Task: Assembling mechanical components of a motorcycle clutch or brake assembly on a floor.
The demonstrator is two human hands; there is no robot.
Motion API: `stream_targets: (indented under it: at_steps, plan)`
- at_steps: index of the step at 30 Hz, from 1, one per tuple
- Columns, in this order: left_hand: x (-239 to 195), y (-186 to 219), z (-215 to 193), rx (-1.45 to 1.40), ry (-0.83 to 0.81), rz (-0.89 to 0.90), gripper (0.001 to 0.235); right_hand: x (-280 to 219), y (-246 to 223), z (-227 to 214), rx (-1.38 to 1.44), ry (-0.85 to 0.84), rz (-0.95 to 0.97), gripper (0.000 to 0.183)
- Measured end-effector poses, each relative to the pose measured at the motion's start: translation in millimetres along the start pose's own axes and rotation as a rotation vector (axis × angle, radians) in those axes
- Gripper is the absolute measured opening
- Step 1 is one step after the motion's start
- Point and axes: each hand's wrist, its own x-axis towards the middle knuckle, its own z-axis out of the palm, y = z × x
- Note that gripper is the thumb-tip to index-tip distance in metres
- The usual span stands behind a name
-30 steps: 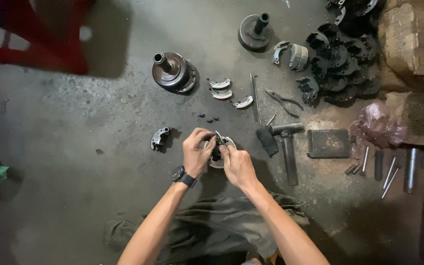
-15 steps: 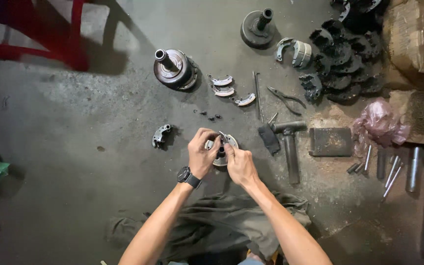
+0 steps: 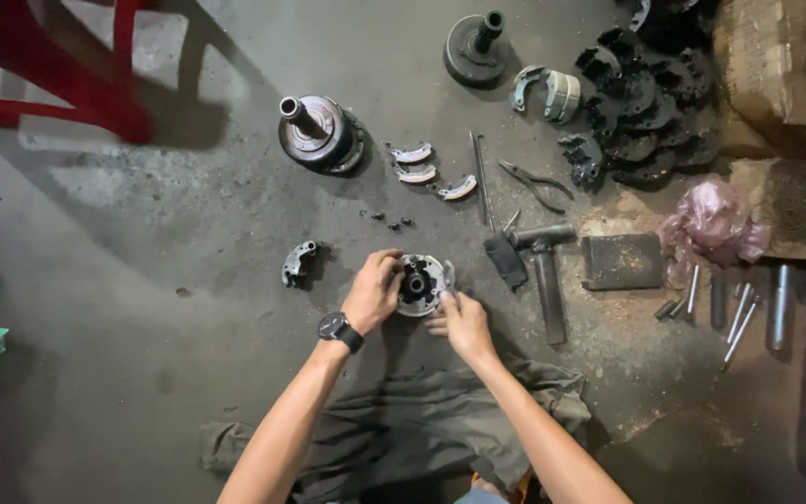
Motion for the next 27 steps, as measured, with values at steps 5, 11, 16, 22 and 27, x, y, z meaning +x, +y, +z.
stream_targets:
  at_steps: [5, 11, 16, 22, 27]
  plan:
    - [-35, 10, -8, -0.036, 0.086, -0.168, 0.014, 16, -18, -13, -0.314, 0.127, -0.204, 0.037]
    - [-61, 26, -8, -0.337, 0.120, -0.624, 0.016, 26, -52, -15, -0.511, 0.160, -0.504, 0.036]
    - [-51, 27, 1, -0.869, 0.238, -0.920, 0.020, -2, -72, -1, -0.019, -0.006, -0.293, 0.027]
    - [-52, 20, 21, -1.164, 0.234, -0.915, 0.023, -15, -57, 8, 0.186, -0.242, -0.065, 0.024]
    - [-43, 40, 10, -1.211, 0.219, -0.944, 0.023, -24, -77, 11, 0.205, -0.263, -0.059, 0.021]
